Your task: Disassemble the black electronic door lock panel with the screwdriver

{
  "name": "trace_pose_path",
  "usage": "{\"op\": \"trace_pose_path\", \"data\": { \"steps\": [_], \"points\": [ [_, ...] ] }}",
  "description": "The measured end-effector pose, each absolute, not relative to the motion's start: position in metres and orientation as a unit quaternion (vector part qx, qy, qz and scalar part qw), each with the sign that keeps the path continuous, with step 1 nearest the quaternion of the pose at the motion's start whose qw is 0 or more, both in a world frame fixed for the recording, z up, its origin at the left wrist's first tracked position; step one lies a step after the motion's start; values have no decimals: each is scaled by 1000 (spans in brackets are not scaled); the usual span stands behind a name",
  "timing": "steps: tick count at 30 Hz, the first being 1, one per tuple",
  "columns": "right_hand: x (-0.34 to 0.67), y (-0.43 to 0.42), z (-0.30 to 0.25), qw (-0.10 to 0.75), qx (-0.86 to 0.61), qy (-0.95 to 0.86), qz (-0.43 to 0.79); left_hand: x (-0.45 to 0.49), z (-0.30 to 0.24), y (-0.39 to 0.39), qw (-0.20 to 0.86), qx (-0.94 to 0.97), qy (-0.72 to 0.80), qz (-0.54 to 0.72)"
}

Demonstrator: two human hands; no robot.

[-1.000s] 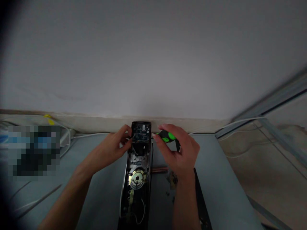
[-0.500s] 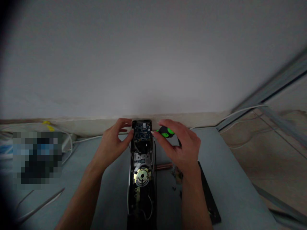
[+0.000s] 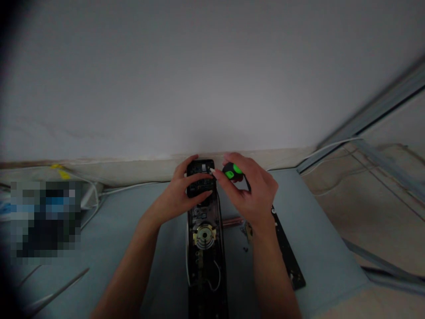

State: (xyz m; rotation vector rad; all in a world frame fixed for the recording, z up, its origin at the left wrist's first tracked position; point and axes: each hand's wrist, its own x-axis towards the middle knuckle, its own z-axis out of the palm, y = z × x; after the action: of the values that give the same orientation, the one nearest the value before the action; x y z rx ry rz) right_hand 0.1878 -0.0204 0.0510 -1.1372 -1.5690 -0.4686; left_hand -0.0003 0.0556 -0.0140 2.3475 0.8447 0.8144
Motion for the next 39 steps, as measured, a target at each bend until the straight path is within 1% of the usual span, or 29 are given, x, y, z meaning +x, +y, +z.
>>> {"op": "trace_pose_path", "data": {
  "steps": [3,8,15,22,26,30,32,36,39],
  "points": [
    [184,-20,55,537,-478,-666,-199,0,-15,55,240,869,310,303],
    [185,-18,55,541,-475,-671,-181,2,-13,55,242,872,304,298],
    [189,-18,53,559,-459,-673,-155,0,-11,54,239,876,295,299],
    [189,-16,53,558,-455,-676,-157,0,-11,54,238,876,295,298],
    [191,-10,48,582,-448,-657,-169,0,-10,55,243,873,299,298],
    [193,-8,44,595,-458,-633,-187,1,-10,55,274,864,300,297],
    [192,-11,47,582,-458,-649,-175,1,-11,55,286,860,300,298],
    [187,-19,57,523,-464,-707,-105,2,-13,55,288,858,293,308],
    [181,-19,60,511,-478,-703,-123,1,-14,56,288,857,289,316]
  ]
}}
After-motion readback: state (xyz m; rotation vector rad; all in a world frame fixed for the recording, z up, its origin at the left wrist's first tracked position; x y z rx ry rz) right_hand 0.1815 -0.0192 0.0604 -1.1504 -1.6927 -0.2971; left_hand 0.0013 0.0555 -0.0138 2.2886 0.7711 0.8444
